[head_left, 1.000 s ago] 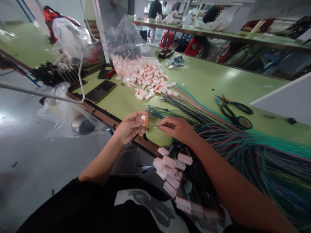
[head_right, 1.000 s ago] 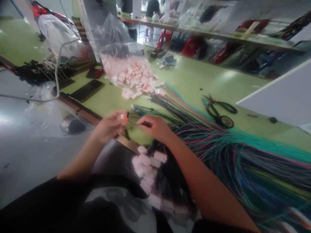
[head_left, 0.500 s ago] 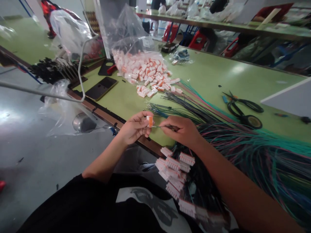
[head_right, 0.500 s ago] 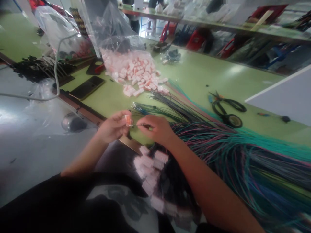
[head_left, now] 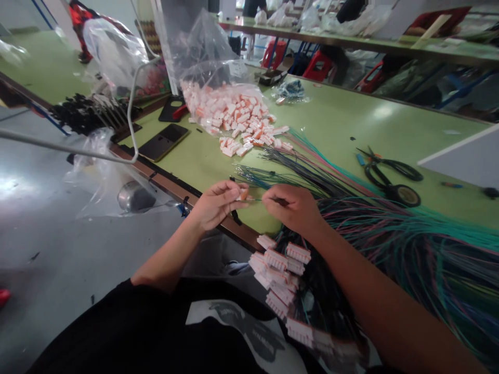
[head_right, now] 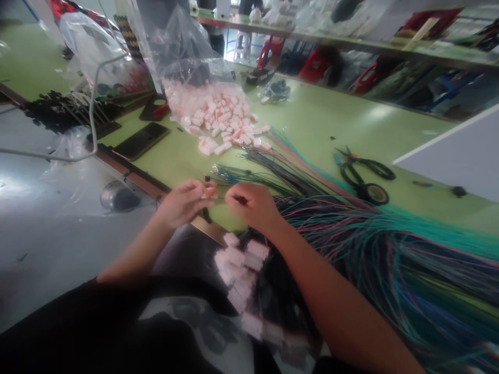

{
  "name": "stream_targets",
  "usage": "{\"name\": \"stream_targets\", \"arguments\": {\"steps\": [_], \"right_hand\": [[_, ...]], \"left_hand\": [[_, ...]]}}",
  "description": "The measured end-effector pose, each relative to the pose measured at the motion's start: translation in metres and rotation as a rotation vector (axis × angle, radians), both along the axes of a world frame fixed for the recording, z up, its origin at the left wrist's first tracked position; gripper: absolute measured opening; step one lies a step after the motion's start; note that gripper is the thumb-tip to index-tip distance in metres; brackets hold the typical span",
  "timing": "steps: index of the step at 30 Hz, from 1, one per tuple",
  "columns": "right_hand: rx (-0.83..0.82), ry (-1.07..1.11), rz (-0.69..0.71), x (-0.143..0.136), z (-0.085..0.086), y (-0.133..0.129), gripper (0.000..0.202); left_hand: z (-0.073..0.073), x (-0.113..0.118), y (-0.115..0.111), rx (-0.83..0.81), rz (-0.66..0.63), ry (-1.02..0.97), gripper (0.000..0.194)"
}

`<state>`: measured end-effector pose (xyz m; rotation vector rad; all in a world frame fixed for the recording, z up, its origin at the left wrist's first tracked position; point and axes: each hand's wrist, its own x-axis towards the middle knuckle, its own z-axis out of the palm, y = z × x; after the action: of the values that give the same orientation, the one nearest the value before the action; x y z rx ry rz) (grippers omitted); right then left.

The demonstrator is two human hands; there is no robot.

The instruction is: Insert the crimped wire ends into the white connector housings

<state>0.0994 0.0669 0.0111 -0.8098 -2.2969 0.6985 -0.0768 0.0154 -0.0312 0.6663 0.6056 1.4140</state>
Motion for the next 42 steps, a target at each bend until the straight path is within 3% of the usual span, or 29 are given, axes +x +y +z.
{"name": "stream_targets", "arguments": {"steps": [7,16,34,42], "right_hand": [[0.054,-0.031,-0.025,0.0,-0.001,0.0,0.016],[0.108,-0.136,-0.019,-0.002,-0.001,-0.001,0.018],[0.139,-0.204,-0.021,-0.004,-0.002,0.0,0.016],[0.036,-0.167,0.018,-0.005,-0.004,0.002,0.015]], "left_hand": [[-0.004,0.001,0.001,0.022,-0.008,-0.001,0.036],[-0.008,0.003,0.003,0.108,0.01,0.023,0.027],[-0.003,0.009,-0.001,0.045,0.135,0.133,0.028],[-0.002,0.012,-0.002,0.013,0.128,0.17,0.028]]}}
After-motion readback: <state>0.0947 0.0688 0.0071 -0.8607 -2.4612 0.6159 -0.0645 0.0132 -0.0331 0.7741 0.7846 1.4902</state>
